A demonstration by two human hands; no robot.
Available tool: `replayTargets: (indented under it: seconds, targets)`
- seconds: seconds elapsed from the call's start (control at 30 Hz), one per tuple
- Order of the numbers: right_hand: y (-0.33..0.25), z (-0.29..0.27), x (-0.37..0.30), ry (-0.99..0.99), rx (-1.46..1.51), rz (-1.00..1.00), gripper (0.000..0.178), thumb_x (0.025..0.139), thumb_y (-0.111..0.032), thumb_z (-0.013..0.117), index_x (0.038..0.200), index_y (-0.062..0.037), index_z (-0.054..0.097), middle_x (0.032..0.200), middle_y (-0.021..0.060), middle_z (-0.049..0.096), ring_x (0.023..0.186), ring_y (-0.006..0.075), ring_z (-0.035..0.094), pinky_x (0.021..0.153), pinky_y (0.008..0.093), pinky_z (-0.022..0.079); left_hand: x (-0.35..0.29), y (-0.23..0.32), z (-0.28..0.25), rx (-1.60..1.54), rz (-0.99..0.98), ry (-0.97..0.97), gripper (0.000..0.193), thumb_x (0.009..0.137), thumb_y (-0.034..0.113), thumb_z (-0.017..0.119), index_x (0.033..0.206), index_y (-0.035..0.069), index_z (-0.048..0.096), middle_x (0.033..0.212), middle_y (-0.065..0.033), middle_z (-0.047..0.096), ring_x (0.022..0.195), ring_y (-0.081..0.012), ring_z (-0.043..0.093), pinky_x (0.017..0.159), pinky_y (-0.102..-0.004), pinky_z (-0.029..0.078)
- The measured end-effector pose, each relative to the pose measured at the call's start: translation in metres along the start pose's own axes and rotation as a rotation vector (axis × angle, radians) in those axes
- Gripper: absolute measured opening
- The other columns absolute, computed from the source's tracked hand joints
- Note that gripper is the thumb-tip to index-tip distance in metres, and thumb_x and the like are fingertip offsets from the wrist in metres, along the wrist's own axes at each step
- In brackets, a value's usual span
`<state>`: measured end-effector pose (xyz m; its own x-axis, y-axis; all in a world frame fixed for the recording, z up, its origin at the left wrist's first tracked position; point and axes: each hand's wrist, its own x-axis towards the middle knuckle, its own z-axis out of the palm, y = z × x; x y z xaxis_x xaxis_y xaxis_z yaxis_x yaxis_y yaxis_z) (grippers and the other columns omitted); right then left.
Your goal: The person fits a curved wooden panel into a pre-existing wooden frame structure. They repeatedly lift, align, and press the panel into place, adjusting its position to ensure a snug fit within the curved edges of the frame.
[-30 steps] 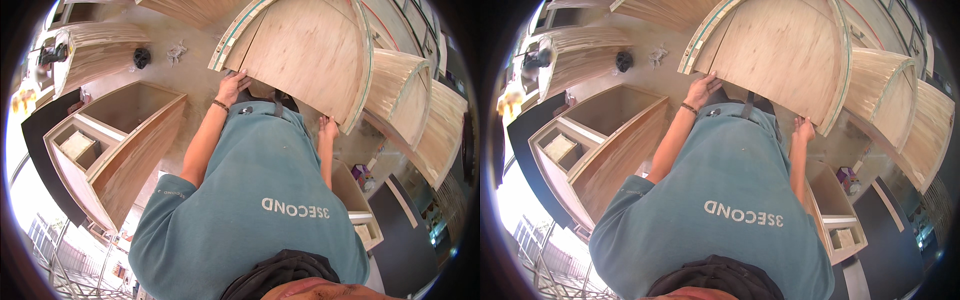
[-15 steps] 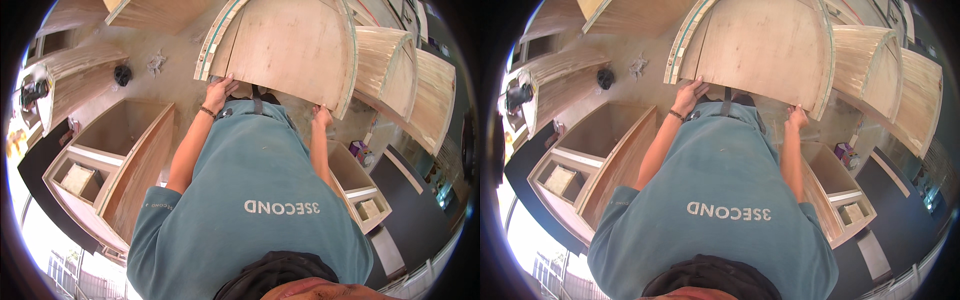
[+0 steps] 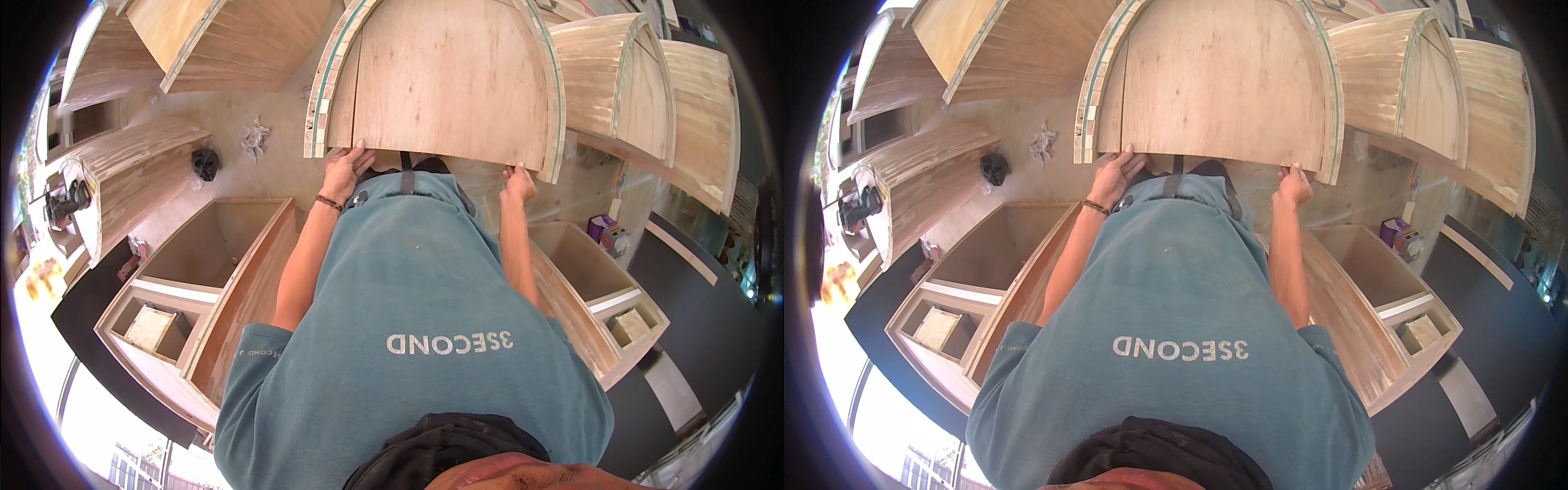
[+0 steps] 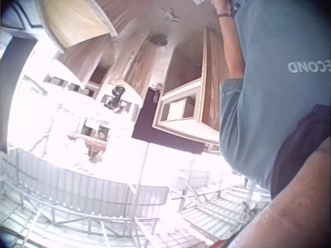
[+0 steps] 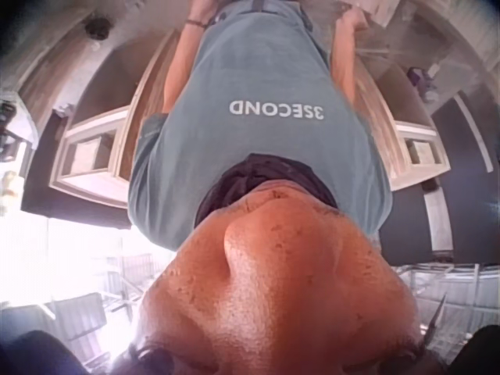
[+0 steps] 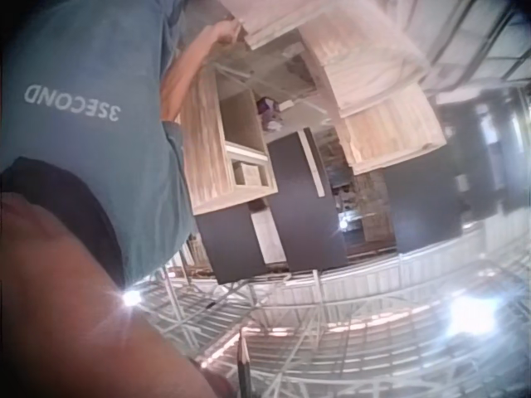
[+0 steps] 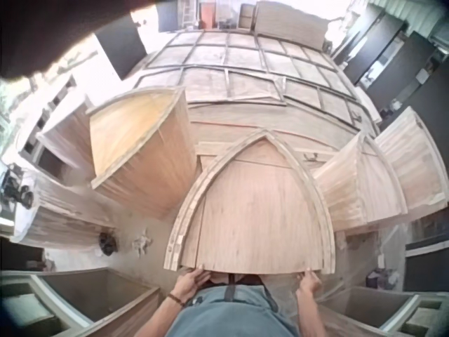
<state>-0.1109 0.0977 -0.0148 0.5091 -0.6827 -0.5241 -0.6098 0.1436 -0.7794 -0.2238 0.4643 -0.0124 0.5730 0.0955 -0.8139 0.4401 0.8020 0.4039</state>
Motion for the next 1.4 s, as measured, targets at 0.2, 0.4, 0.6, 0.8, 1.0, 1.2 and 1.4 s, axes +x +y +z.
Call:
replayTargets:
  seconds: [0.2,0.4,0.6,0.8,1.0,1.2,1.4]
  targets:
    - [0.001,-0.001,-0.001,-0.008,-0.017,-0.02,0.034,0.102,-0.015,0.057,0.119,0.0139,0.062,0.114,0.0181,0.068,0.097,0.0266,0.071,0.074,0.0299,0.058,0.003,-0.002,-0.004,-0.001,0.007,-0.016,0.05,0.098,0.015,0.066,0.128,-0.016,0.042,0.128,-0.0218,0.058,0.121,-0.0321,0.061,0.106,-0.0397,0.052]
    - [-0.002,0.001,-0.006,0.006,-0.016,-0.01,0.035,0.102,-0.015,0.056,0.12,0.0143,0.061,0.116,0.0196,0.068,0.098,0.0278,0.072,0.074,0.0304,0.059,0.004,-0.004,-0.005,-0.007,0.026,-0.026,0.053,0.098,0.015,0.066,0.131,-0.017,0.04,0.128,-0.0224,0.057,0.121,-0.0323,0.061,0.106,-0.039,0.052]
    - [-0.001,0.001,-0.006,0.014,-0.029,-0.012,0.036,0.102,-0.015,0.057,0.121,0.0147,0.061,0.117,0.0204,0.068,0.098,0.0279,0.071,0.073,0.0299,0.059,0.003,-0.003,-0.004,-0.005,0.021,-0.016,0.049,0.098,0.016,0.067,0.127,-0.016,0.045,0.127,-0.0212,0.059,0.12,-0.0324,0.062,0.105,-0.0394,0.053]
    - [0.002,0.001,-0.003,0.033,-0.015,-0.012,0.033,0.101,-0.015,0.059,0.119,0.0132,0.064,0.112,0.0179,0.069,0.09,0.0235,0.071,0.069,0.0274,0.059,0.003,-0.004,-0.003,-0.01,0.027,0.003,0.045,0.098,0.016,0.066,0.125,-0.013,0.048,0.125,-0.0201,0.059,0.119,-0.0322,0.062,0.105,-0.0402,0.053]
    - [-0.002,0.002,-0.007,0.058,-0.013,0.004,0.03,0.1,-0.015,0.061,0.115,0.0101,0.067,0.101,0.0129,0.071,0.081,0.0169,0.069,0.061,0.0248,0.056,0.003,-0.008,0.0,-0.009,0.06,0.022,0.044,0.099,0.018,0.065,0.125,-0.013,0.048,0.124,-0.0196,0.06,0.118,-0.0315,0.063,0.104,-0.0405,0.054]
    - [-0.006,0.001,-0.005,0.057,-0.037,0.006,0.028,0.1,-0.016,0.062,0.112,0.0084,0.069,0.092,0.0102,0.071,0.074,0.0142,0.066,0.057,0.0245,0.053,0.003,-0.011,0.004,-0.007,0.075,0.014,0.044,0.099,0.019,0.065,0.124,-0.013,0.048,0.123,-0.0197,0.06,0.117,-0.0309,0.064,0.103,-0.0402,0.054]
    - [-0.004,-0.002,0.002,0.055,-0.062,-0.016,0.027,0.099,-0.016,0.063,0.108,0.0079,0.071,0.087,0.0092,0.071,0.071,0.0138,0.064,0.055,0.0252,0.052,0.005,-0.014,0.007,-0.01,0.082,0.016,0.046,0.099,0.02,0.066,0.125,-0.014,0.048,0.122,-0.0203,0.06,0.115,-0.0306,0.064,0.103,-0.0402,0.055]
